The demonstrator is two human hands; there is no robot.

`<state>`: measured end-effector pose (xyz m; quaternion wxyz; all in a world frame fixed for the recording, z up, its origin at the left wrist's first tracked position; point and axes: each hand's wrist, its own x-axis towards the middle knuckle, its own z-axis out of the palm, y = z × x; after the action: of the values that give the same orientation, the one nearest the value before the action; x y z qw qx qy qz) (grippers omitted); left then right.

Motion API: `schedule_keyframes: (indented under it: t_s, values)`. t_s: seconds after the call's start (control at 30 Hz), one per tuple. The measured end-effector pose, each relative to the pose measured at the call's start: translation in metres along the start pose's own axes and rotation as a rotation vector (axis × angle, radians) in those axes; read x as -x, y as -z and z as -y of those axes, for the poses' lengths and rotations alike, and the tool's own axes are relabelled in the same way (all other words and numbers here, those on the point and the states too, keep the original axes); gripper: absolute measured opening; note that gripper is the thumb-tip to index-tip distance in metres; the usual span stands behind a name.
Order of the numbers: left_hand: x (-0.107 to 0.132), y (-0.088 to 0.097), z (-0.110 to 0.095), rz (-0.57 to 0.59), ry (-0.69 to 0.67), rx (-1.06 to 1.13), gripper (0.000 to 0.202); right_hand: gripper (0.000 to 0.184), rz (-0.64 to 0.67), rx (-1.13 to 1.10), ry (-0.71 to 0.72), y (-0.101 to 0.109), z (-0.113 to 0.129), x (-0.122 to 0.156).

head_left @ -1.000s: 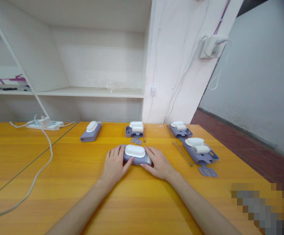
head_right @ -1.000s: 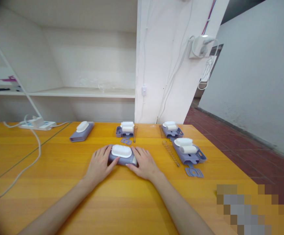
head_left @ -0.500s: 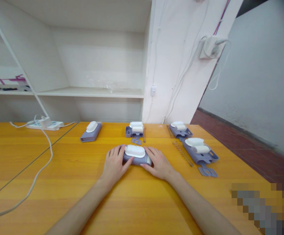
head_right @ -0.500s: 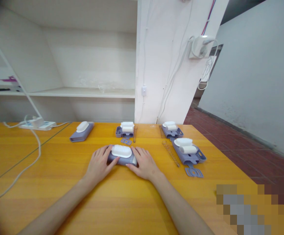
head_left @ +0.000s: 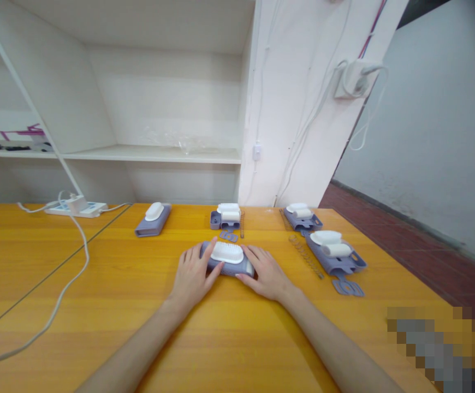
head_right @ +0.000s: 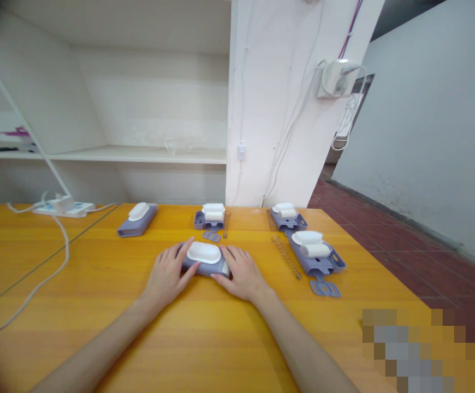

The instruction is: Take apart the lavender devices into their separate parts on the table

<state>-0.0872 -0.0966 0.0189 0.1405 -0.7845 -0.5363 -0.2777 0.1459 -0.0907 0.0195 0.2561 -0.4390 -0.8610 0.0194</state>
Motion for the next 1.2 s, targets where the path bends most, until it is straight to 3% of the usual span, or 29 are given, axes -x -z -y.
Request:
schedule_keyframes:
  t_s: [0.87, 1.2]
  values:
    - [0.0006, -0.0071, 0.0064, 0.023, 0.044, 0.027, 0.051, 0.068, -0.001, 0.014, -0.012, -0.0027, -0.0021, 0.0011]
    - [-0.0004, 0.0015, 0.0003, 0.023, -0.012, -0.006, 0.054, 0.067, 0.012, 0.012, -0.015, -0.0006, -0.0002, 0.0]
